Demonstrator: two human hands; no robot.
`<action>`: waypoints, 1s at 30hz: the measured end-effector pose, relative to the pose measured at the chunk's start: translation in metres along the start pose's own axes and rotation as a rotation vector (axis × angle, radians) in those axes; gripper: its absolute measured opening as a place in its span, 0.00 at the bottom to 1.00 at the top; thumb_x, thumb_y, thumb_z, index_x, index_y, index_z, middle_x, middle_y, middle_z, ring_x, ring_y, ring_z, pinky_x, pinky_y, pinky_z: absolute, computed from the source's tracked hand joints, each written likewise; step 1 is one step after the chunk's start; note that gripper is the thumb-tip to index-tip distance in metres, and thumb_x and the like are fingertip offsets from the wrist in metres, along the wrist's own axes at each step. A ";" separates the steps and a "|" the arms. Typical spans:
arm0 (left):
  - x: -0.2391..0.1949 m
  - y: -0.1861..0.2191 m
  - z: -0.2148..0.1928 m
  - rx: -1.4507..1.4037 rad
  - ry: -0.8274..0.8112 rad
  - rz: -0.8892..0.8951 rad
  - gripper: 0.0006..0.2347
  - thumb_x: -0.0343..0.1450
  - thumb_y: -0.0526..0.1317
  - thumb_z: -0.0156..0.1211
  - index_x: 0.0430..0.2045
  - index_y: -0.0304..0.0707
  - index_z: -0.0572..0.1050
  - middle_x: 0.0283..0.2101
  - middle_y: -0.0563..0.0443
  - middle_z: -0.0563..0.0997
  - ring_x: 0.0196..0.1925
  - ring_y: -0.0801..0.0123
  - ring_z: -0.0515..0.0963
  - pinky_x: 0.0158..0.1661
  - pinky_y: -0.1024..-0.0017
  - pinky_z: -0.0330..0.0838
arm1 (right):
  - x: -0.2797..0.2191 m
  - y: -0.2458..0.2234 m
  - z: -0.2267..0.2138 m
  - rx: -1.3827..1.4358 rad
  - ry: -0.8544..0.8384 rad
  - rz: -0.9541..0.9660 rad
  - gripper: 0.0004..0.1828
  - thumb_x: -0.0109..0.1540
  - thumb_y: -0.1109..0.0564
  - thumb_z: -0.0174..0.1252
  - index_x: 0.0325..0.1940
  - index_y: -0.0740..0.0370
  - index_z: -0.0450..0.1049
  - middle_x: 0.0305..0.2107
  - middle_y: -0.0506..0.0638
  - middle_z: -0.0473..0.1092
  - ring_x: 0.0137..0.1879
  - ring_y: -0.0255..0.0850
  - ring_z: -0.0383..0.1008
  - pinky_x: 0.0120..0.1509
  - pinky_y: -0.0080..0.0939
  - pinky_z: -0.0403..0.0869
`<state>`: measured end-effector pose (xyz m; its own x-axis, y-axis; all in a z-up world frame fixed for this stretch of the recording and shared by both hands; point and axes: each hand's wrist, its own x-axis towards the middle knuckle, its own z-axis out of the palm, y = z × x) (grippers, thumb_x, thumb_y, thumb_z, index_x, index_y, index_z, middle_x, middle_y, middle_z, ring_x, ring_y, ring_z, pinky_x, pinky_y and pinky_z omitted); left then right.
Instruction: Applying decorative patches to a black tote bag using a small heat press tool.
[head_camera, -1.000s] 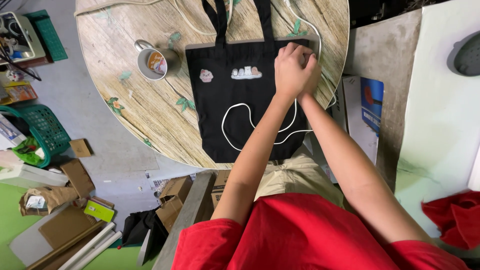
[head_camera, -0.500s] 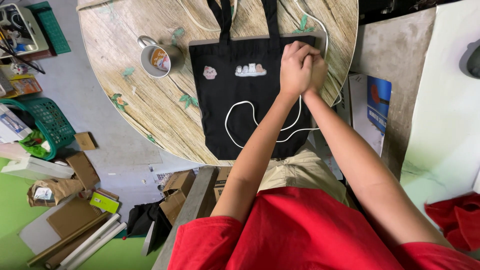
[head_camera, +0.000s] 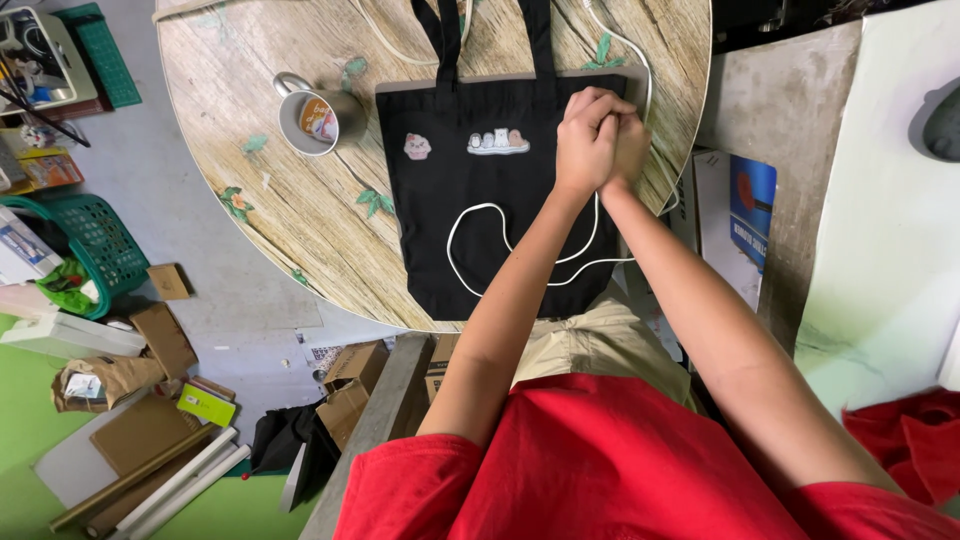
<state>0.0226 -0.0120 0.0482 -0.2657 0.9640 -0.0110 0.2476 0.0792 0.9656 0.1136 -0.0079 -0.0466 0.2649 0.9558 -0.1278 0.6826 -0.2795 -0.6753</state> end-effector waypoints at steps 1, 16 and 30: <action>0.000 0.000 0.000 -0.003 0.000 -0.001 0.08 0.67 0.31 0.54 0.31 0.38 0.82 0.39 0.48 0.80 0.48 0.54 0.79 0.52 0.65 0.74 | -0.001 -0.002 0.000 0.003 -0.002 0.000 0.13 0.64 0.50 0.56 0.37 0.61 0.78 0.27 0.58 0.78 0.32 0.49 0.82 0.31 0.46 0.76; 0.001 0.002 -0.002 -0.069 0.029 -0.010 0.08 0.67 0.30 0.54 0.35 0.38 0.78 0.37 0.48 0.81 0.44 0.55 0.80 0.45 0.66 0.75 | -0.005 -0.017 -0.005 0.115 -0.009 0.011 0.11 0.64 0.49 0.57 0.38 0.56 0.78 0.28 0.55 0.79 0.33 0.48 0.83 0.33 0.46 0.76; 0.002 0.006 -0.004 -0.072 0.018 0.003 0.07 0.66 0.29 0.55 0.34 0.36 0.77 0.36 0.46 0.80 0.41 0.54 0.79 0.43 0.65 0.74 | -0.005 -0.014 -0.001 -0.012 0.020 0.001 0.12 0.62 0.48 0.56 0.37 0.56 0.78 0.26 0.59 0.78 0.31 0.56 0.80 0.33 0.53 0.76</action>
<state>0.0193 -0.0109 0.0548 -0.2819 0.9594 -0.0041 0.1810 0.0573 0.9818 0.1039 -0.0092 -0.0359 0.2793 0.9535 -0.1136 0.6903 -0.2816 -0.6665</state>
